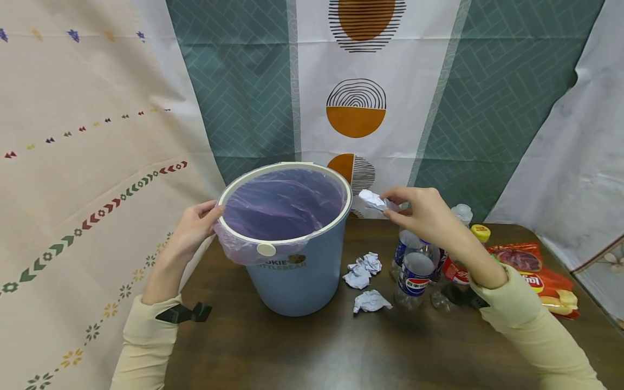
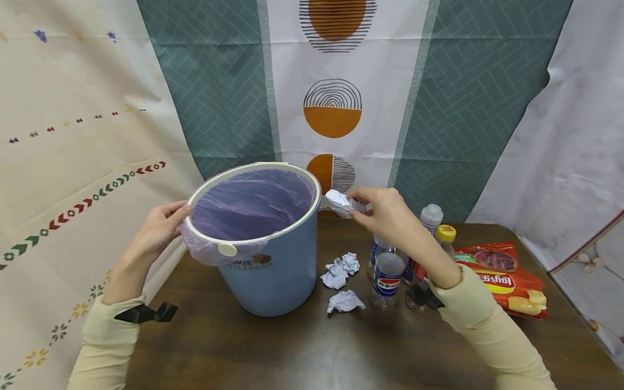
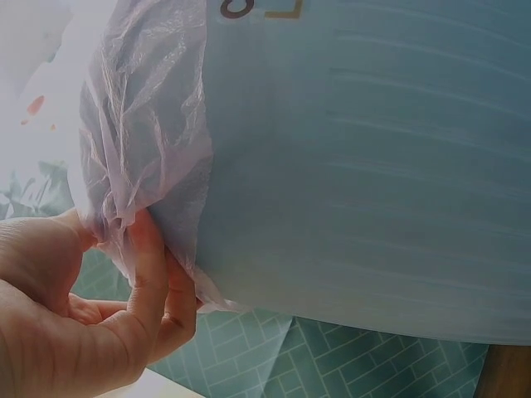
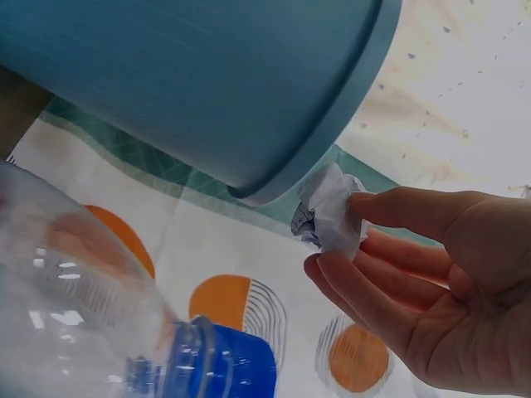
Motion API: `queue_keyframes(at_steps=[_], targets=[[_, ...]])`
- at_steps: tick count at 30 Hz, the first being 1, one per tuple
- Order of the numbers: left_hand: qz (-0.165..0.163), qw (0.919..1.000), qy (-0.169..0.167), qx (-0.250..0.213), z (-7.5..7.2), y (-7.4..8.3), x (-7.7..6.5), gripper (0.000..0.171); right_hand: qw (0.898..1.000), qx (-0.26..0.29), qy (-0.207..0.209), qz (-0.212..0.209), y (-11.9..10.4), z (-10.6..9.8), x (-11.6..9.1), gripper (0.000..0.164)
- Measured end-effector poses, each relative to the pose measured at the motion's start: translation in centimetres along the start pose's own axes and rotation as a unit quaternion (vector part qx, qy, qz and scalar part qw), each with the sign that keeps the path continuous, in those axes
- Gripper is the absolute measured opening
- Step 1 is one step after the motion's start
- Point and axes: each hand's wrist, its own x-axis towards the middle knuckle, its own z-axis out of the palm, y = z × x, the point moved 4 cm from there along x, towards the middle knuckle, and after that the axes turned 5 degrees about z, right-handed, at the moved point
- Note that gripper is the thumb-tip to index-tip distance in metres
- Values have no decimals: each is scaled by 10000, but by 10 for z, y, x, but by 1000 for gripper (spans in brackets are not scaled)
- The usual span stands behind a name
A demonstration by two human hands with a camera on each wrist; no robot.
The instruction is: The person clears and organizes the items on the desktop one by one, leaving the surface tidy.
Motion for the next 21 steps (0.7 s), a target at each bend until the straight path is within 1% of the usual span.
queue_keyframes(at_steps=[7, 14, 21], targets=[[18, 10000, 25, -44, 1, 1, 0, 53, 9999, -74, 20, -143, -4, -4, 8, 22], [-43, 10000, -13, 32, 1, 1, -1, 55, 9999, -140, -36, -87, -1, -3, 13, 21], [-6, 10000, 27, -93, 2, 0, -1, 54, 9996, -265, -4, -94, -4, -8, 22, 26]])
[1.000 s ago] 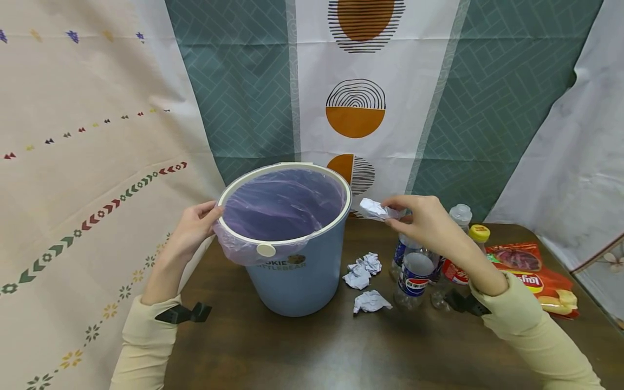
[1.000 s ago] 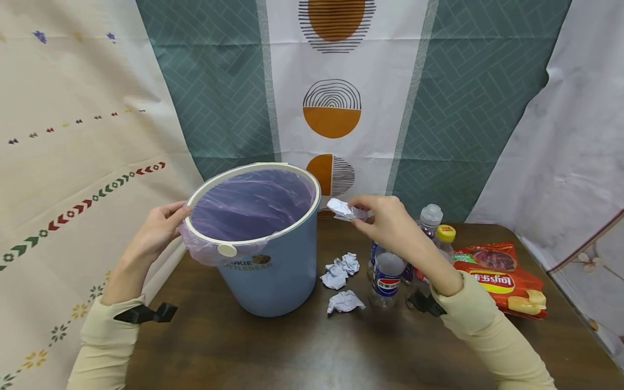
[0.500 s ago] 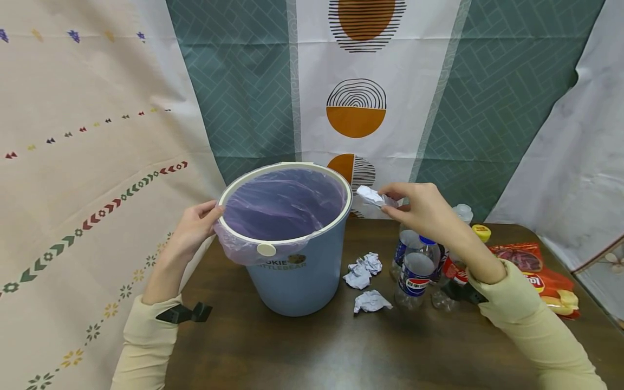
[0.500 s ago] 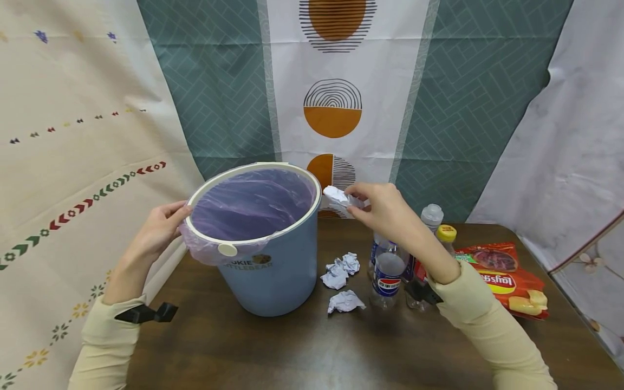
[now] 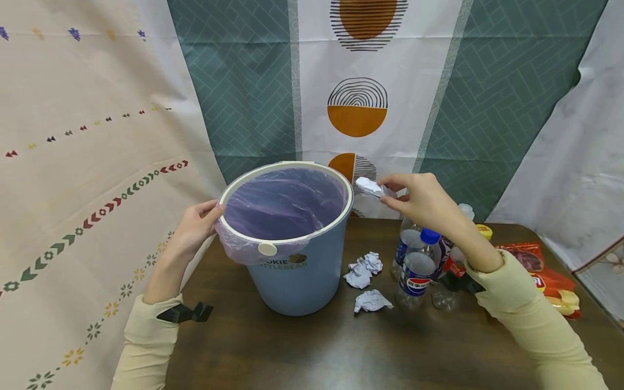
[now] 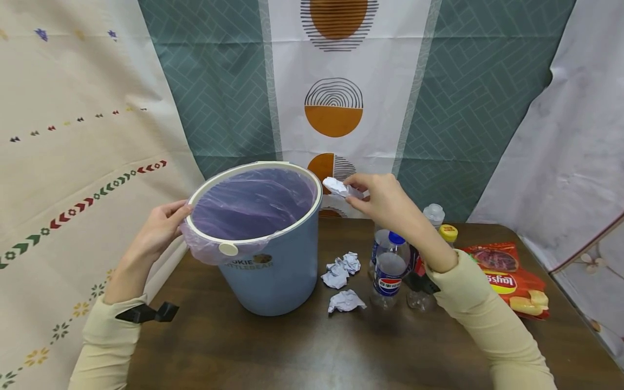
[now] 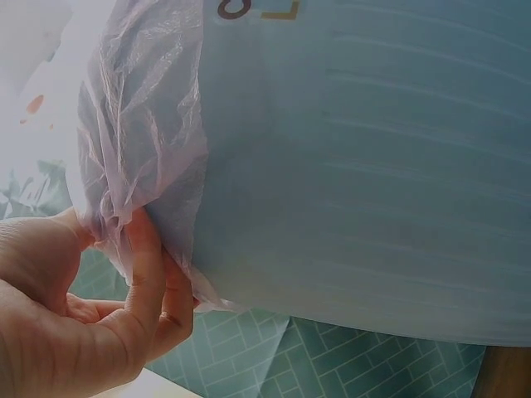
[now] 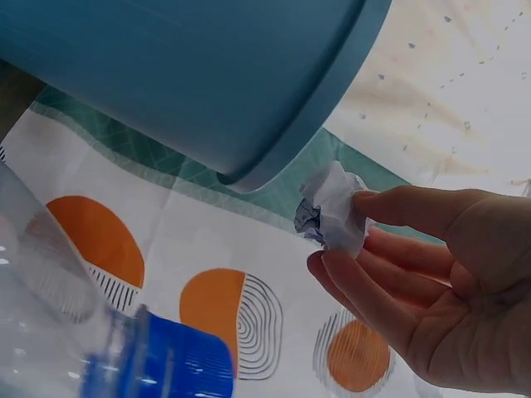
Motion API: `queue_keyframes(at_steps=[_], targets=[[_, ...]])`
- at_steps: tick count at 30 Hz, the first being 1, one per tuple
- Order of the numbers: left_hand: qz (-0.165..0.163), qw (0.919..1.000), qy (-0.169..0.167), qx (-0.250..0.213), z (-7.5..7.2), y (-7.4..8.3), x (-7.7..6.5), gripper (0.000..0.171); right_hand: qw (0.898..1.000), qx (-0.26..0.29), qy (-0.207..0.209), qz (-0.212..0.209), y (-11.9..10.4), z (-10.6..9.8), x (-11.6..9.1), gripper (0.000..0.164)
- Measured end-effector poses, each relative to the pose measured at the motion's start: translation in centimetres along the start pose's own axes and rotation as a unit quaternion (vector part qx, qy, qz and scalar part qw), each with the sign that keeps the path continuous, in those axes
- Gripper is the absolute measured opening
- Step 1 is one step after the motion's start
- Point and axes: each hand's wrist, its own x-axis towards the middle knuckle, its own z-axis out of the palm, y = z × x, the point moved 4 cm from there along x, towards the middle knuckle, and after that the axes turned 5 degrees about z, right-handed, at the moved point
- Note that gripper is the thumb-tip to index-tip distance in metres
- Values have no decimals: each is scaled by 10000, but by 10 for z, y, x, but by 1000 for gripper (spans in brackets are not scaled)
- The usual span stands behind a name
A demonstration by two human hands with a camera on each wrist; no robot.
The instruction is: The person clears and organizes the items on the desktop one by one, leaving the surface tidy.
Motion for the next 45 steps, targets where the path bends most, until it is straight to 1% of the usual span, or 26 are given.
queue_keyframes(at_steps=[9, 18, 22, 29, 40, 45], targets=[[15, 10000, 34, -43, 0, 0, 0, 54, 10000, -41, -75, -35, -3, -5, 12, 29], [21, 10000, 7, 8, -1, 1, 0, 54, 9998, 45, 13, -205, -6, -5, 26, 30], [22, 10000, 29, -18, -1, 1, 0, 54, 9997, 123, -22, -229, -9, -5, 32, 30], [30, 10000, 28, -80, 0, -1, 0, 54, 9993, 154, -204, -291, -17, -3, 41, 30], [-26, 9998, -27, 186, -2, -2, -1, 56, 9985, 195, -192, -477, -29, -3, 59, 30], [72, 9999, -18, -110, -1, -2, 0, 54, 9974, 313, -276, -590, -36, 1, 66, 30]])
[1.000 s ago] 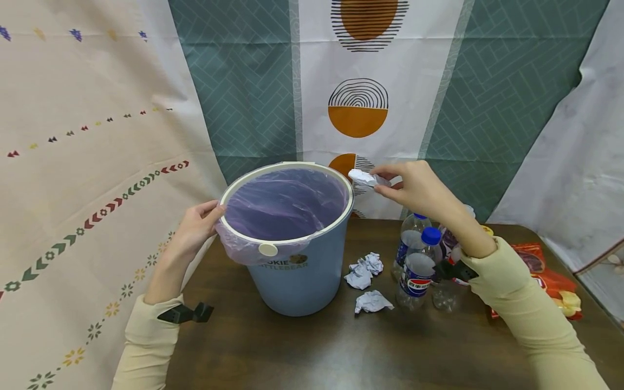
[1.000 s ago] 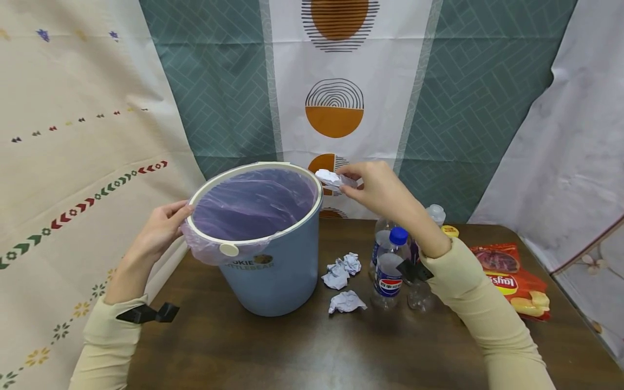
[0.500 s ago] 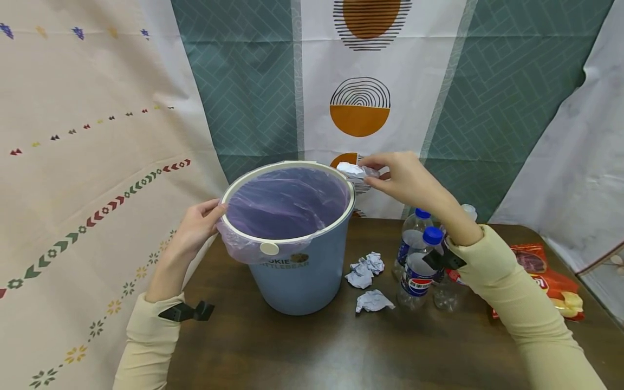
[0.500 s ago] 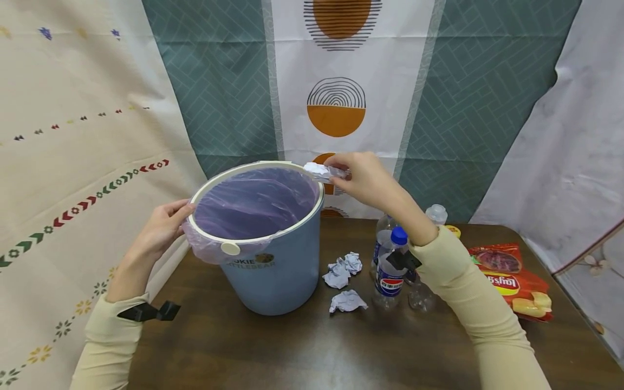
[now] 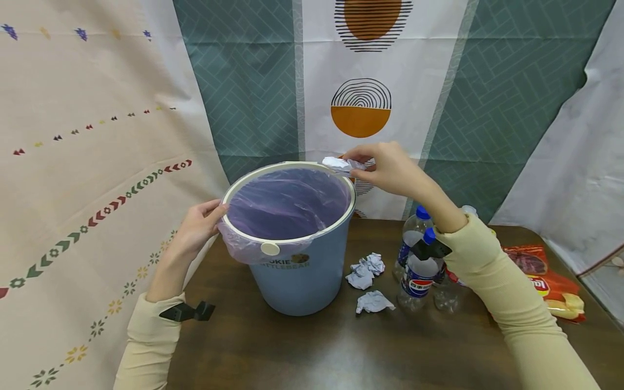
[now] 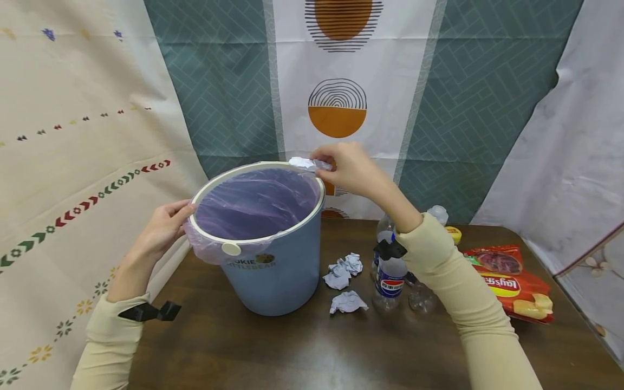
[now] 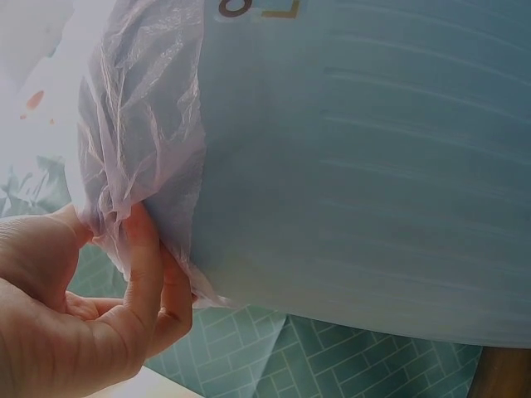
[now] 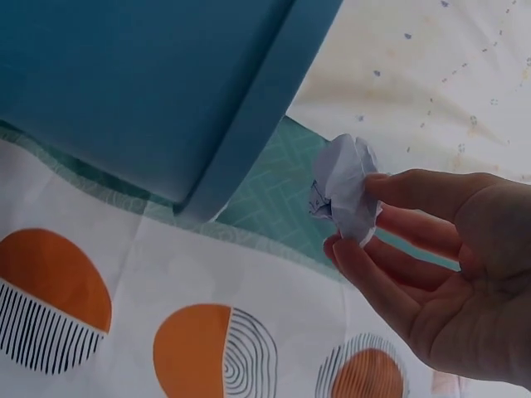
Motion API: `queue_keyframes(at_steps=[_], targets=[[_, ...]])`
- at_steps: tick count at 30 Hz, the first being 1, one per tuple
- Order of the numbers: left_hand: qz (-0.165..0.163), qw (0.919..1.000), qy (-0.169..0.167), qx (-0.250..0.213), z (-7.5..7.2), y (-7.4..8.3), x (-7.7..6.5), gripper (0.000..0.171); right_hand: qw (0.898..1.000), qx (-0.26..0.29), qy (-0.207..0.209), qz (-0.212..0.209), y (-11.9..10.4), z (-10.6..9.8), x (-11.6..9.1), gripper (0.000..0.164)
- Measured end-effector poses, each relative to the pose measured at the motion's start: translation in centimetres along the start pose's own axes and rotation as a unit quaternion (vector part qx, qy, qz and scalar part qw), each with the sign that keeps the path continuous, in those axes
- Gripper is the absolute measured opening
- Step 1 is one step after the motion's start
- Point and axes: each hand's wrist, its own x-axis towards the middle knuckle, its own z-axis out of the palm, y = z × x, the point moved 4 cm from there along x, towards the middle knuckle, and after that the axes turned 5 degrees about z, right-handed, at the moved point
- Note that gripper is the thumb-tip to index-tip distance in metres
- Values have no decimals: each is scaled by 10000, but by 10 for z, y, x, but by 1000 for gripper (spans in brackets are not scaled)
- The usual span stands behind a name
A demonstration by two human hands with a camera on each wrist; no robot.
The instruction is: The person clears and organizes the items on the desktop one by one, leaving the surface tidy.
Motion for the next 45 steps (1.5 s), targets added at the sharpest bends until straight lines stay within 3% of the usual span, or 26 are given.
queue_keyframes(at_steps=[3, 10, 15, 19, 28, 35, 45], targets=[[34, 9999, -1, -164, 1, 0, 1, 53, 9999, 80, -37, -104, -6, 2, 2, 29], [11, 10000, -17, -69, 2, 0, 2, 55, 9989, 111, -255, -369, -17, 11, 5, 27], [23, 9998, -25, -215, 2, 1, 2, 54, 9985, 121, -432, -303, -20, 17, 6, 30], [-10, 10000, -45, -76, 2, 2, 1, 54, 9982, 96, -531, -247, -21, 18, 5, 31], [43, 9993, -77, -361, 2, 1, 1, 54, 9981, 126, -545, -271, -17, 16, 1, 27], [-30, 9997, -100, -213, 2, 2, 0, 55, 9979, 191, -605, -143, -10, 13, -10, 26], [-141, 9993, -41, -344, 2, 1, 0, 59, 9986, 41, -522, -89, 2, 15, -28, 25]])
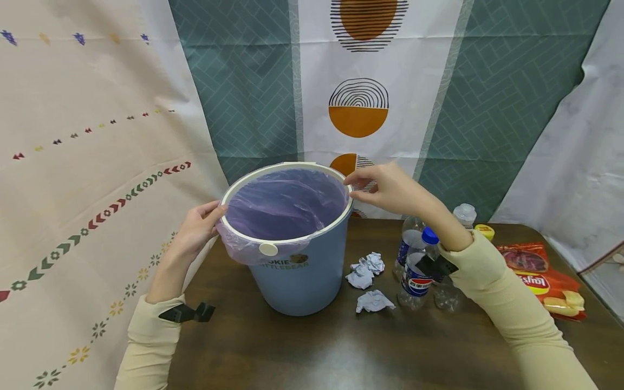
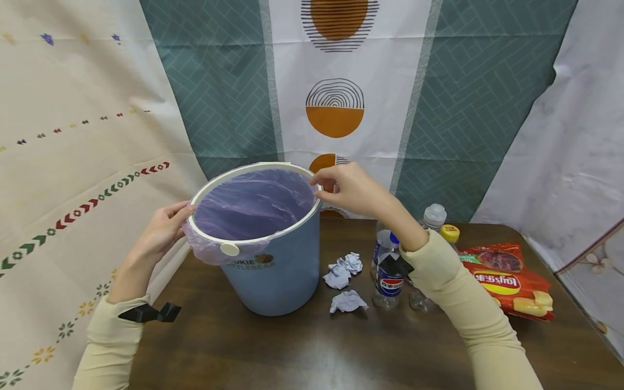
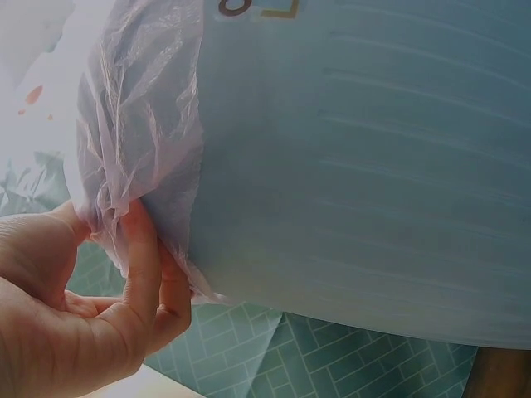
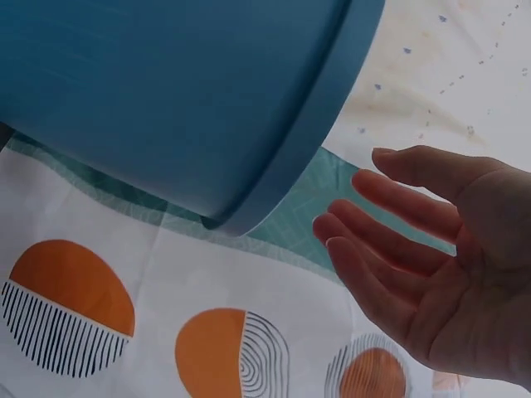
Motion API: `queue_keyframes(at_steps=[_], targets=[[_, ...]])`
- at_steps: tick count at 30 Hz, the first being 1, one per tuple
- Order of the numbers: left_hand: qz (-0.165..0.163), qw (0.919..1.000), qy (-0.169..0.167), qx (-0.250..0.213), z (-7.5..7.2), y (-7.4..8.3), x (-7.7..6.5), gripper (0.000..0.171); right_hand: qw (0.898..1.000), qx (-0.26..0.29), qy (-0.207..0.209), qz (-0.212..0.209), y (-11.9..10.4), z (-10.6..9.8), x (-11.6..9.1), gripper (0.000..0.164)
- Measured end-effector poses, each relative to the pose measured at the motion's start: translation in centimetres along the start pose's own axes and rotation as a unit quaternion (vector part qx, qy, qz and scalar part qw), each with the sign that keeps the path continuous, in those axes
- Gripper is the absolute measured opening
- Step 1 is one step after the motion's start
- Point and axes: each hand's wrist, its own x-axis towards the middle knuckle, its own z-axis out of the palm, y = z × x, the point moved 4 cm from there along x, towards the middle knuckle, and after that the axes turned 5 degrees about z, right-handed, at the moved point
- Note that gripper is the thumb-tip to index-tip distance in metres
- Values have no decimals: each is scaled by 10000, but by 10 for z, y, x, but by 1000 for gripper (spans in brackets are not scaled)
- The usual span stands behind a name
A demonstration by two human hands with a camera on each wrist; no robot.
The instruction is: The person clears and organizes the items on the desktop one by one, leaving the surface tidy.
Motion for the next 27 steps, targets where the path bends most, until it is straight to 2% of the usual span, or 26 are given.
queue_keyframes(at_steps=[6, 16, 20, 24, 27], targets=[[13, 9999, 13, -119, -1, 0, 0, 59, 9999, -121, 37, 47, 2, 2, -9, 26], [-27, 10000, -15, -15, -2, -2, 2, 59, 9994, 105, -268, 167, 11, 16, -29, 27], [-46, 10000, -33, 17, -2, -3, 2, 60, 9992, 203, -213, 263, 15, 17, -36, 31], [-37, 10000, -63, -1, -1, -3, 1, 60, 9992, 269, -67, 289, 16, 16, -41, 27], [7, 9999, -102, -65, -1, -2, 1, 60, 9992, 237, -178, 271, 18, 21, -45, 23]])
